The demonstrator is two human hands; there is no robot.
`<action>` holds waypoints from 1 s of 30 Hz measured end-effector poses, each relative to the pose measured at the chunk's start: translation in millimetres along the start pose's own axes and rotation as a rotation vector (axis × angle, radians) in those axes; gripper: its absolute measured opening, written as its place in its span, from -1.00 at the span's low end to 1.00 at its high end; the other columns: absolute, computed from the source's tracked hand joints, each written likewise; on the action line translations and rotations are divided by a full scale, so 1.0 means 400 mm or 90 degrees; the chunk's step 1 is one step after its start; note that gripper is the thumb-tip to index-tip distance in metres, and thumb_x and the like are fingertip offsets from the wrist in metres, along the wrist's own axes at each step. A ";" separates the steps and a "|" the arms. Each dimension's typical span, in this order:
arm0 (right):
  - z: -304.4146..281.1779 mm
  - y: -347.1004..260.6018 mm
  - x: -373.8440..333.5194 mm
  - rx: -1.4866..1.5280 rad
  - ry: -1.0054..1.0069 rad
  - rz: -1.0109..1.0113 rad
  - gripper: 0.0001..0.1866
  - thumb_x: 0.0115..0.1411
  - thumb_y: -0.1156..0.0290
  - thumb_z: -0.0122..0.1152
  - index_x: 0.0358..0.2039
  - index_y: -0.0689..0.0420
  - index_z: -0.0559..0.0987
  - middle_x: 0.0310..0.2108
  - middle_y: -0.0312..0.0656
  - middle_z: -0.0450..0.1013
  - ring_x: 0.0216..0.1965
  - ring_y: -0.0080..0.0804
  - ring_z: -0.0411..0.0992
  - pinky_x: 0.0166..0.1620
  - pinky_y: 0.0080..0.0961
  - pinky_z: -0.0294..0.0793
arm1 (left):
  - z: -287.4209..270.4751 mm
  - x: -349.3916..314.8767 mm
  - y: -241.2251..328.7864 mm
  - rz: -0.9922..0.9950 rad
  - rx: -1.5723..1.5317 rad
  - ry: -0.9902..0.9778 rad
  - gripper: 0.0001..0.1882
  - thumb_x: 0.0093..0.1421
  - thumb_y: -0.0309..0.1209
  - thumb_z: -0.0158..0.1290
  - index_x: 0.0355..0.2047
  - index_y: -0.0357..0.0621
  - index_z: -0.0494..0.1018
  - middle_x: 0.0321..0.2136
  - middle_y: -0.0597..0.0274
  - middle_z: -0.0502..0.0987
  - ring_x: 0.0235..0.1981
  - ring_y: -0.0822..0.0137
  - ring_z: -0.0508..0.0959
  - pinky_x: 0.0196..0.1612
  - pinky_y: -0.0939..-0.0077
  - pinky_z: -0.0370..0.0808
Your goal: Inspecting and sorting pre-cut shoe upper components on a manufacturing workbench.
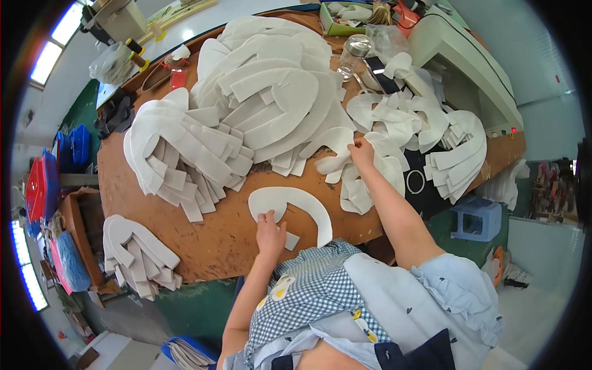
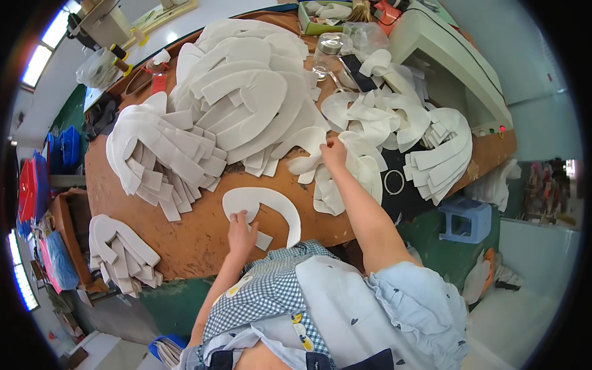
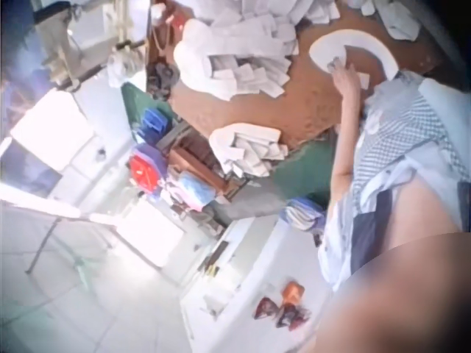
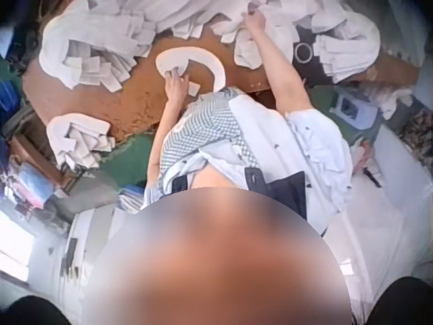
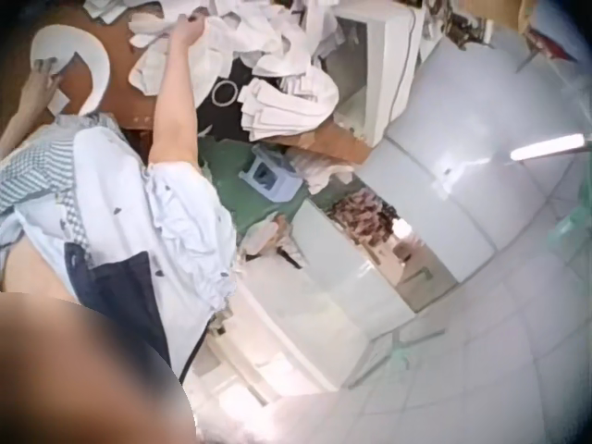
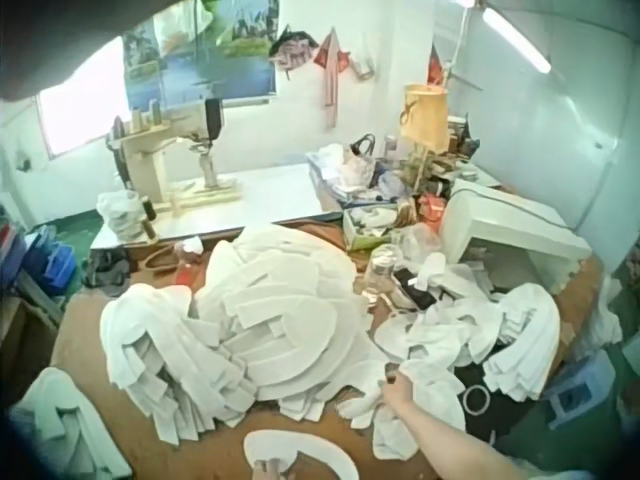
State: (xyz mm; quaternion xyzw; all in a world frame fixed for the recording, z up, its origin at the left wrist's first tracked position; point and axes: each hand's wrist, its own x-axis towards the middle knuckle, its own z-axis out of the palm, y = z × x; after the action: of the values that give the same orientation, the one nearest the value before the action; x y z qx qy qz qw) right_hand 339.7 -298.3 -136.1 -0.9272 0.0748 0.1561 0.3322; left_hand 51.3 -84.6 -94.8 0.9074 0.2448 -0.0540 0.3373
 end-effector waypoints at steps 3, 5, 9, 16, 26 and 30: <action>-0.027 -0.047 -0.069 0.358 -0.105 0.019 -0.75 0.05 0.39 0.18 -0.24 0.16 0.45 -0.34 -0.24 0.46 -0.28 -0.43 0.46 -0.17 -0.49 0.46 | 0.043 -0.041 -0.011 -0.005 0.018 0.037 -0.42 0.01 -0.49 0.17 0.06 -0.21 0.22 -0.07 -0.11 0.25 -0.06 -0.06 0.37 -0.12 0.20 0.44; -0.062 -0.080 -0.124 0.627 -0.292 0.031 -0.77 0.06 0.42 0.16 -0.24 0.12 0.45 -0.32 -0.32 0.47 -0.29 -0.57 0.44 -0.18 -0.55 0.44 | 0.048 -0.040 -0.018 -0.011 -0.029 0.034 -0.36 0.00 -0.47 0.17 0.09 -0.18 0.18 -0.06 -0.14 0.23 -0.02 -0.13 0.32 -0.04 0.18 0.39; -0.094 -0.083 -0.159 0.614 -0.412 -0.045 -0.66 0.12 0.43 0.11 -0.06 0.18 0.43 -0.24 -0.30 0.48 -0.24 -0.53 0.44 -0.13 -0.55 0.44 | 0.037 -0.014 -0.020 -0.029 -0.049 -0.003 -0.46 0.04 -0.49 0.13 0.05 -0.24 0.23 -0.10 -0.10 0.27 -0.12 -0.08 0.39 -0.07 0.21 0.41; -0.114 -0.207 -0.281 0.426 -0.618 -0.211 -0.73 0.13 0.43 0.21 -0.14 0.16 0.51 -0.28 -0.37 0.51 -0.24 -0.67 0.42 -0.13 -0.64 0.37 | -0.112 0.055 0.075 -0.163 -0.803 0.000 -0.50 0.33 -0.09 -0.15 0.06 -0.27 0.32 -0.01 0.09 0.43 -0.01 0.26 0.44 0.04 0.38 0.36; 0.179 -0.171 -0.298 0.051 -0.558 -0.250 -0.73 0.12 0.26 0.25 -0.30 0.21 0.53 -0.48 -0.27 0.49 -0.42 -0.59 0.39 -0.33 -0.55 0.38 | -0.021 -0.035 0.003 -0.305 -0.833 0.110 -0.75 0.25 -0.34 0.03 -0.22 -0.31 0.42 -0.43 0.23 0.54 -0.52 0.44 0.56 -0.43 0.58 0.51; 0.234 -0.181 -0.284 -0.034 -0.447 -0.366 -0.69 0.05 0.21 0.28 -0.35 0.22 0.56 -0.43 -0.07 0.53 -0.37 -0.24 0.50 -0.27 -0.36 0.45 | 0.033 -0.024 -0.047 -0.318 -0.749 0.189 -0.73 0.24 -0.30 0.03 -0.37 -0.33 0.47 -0.55 0.19 0.53 -0.53 0.42 0.55 -0.46 0.52 0.46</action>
State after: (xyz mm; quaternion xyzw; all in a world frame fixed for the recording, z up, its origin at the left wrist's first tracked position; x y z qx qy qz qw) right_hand 228.0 -178.8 -123.0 -0.8095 -0.3070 0.3644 0.3429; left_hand 34.6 -84.8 -113.4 0.4847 0.4809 0.1380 0.7174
